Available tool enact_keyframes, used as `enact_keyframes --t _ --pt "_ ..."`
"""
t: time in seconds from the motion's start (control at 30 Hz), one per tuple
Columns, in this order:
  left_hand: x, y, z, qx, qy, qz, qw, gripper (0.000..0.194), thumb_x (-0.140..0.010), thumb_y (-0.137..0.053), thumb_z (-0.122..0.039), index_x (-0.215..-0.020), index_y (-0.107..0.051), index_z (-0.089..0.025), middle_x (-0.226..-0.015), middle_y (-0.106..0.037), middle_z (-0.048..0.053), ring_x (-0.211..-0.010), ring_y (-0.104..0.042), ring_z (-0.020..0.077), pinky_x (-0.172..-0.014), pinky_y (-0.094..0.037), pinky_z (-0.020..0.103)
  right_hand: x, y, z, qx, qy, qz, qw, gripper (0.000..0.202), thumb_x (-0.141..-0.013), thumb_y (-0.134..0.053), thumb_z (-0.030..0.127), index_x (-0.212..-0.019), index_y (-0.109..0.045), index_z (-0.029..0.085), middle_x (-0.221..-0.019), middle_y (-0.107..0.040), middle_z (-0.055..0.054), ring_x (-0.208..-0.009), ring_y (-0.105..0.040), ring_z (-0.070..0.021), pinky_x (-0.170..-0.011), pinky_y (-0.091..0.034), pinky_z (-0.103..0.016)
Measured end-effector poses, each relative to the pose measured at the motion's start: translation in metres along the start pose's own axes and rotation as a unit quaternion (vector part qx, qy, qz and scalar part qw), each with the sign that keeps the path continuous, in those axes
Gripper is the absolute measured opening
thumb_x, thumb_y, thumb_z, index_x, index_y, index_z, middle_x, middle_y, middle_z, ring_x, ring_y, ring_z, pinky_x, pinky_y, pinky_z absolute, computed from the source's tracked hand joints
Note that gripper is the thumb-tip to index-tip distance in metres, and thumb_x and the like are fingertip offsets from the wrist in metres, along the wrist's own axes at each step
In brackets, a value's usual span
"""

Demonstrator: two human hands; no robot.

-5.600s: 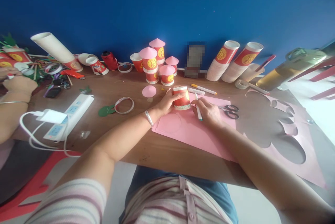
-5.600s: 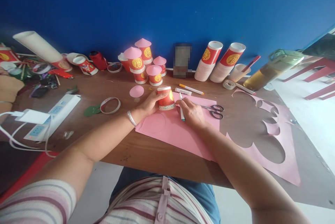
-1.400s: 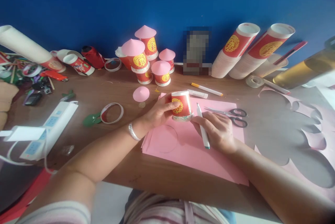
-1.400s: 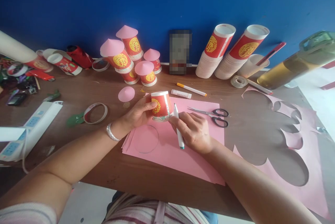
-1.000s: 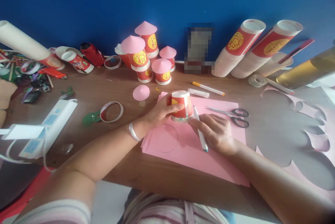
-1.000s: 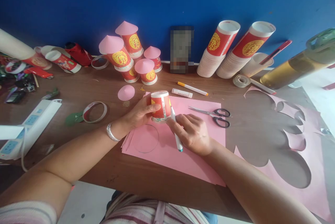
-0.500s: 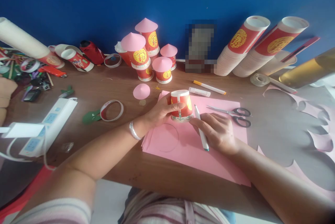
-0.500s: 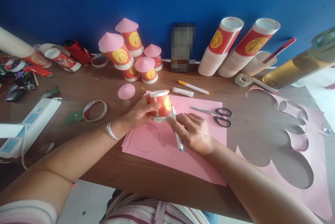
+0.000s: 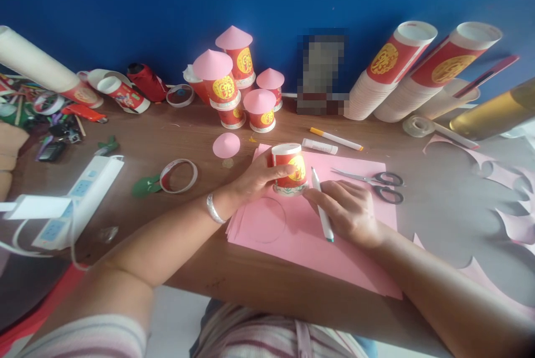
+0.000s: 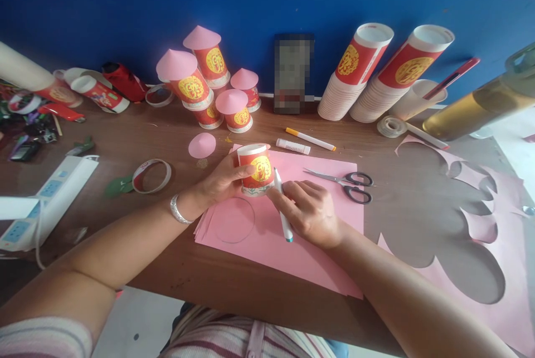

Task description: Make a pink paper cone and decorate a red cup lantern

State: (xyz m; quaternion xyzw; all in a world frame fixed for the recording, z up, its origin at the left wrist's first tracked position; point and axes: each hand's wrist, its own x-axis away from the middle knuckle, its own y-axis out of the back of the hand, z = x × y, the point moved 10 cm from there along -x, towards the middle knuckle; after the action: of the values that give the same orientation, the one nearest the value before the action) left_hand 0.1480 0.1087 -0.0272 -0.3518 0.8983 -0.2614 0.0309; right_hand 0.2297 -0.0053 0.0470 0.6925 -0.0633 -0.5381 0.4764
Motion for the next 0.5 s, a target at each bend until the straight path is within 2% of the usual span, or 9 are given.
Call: enact_keyframes --t 0.13,0.23,0.37,0.5 --pt "0.002 0.005 -0.005 0.005 -0.012 -0.034 0.999 0.034 -0.078 -0.081 -0.031 -0.108 -0.070 -0.019 -0.098 -0.069 0.006 -0.085 -0.065 0.0175 -0.076 -0.051 0.031 -0.001 0.000 0.001 -0.029 -0.011 0.007 1.000 0.018 -0.095 -0.058 0.009 -0.109 -0.062 0.019 -0.068 -0.051 0.003 -0.058 -0.042 -0.0111 -0.055 -0.035 -0.026" --pt "0.001 0.009 -0.012 0.035 -0.033 -0.046 0.998 0.029 -0.078 -0.078 -0.027 -0.104 -0.070 -0.018 -0.105 -0.069 0.007 -0.088 -0.064 0.0173 -0.079 -0.050 0.031 -0.001 0.002 -0.001 -0.044 -0.030 -0.003 0.999 0.014 -0.096 -0.059 0.012 -0.107 -0.061 0.020 -0.072 -0.056 0.002 -0.060 -0.045 -0.0103 -0.057 -0.038 -0.025" --pt "-0.001 0.007 -0.008 0.063 -0.013 -0.015 0.998 0.034 -0.075 -0.075 -0.024 -0.108 -0.071 -0.016 -0.105 -0.069 0.009 -0.088 -0.063 0.0186 -0.078 -0.050 0.032 0.001 0.002 -0.006 -0.042 -0.052 -0.012 0.998 0.013 -0.095 -0.063 0.013 -0.107 -0.063 0.020 -0.074 -0.060 0.002 -0.060 -0.050 -0.0100 -0.057 -0.038 -0.026" --pt "-0.001 0.008 -0.002 0.071 -0.004 -0.001 0.997 0.046 -0.072 -0.076 -0.020 -0.118 -0.069 -0.018 -0.119 -0.067 0.011 -0.101 -0.064 0.0238 -0.085 -0.053 0.037 0.002 0.000 -0.009 -0.035 -0.058 -0.006 0.998 0.013 -0.096 -0.064 0.013 -0.107 -0.064 0.019 -0.072 -0.060 0.002 -0.059 -0.049 -0.0099 -0.057 -0.037 -0.026"
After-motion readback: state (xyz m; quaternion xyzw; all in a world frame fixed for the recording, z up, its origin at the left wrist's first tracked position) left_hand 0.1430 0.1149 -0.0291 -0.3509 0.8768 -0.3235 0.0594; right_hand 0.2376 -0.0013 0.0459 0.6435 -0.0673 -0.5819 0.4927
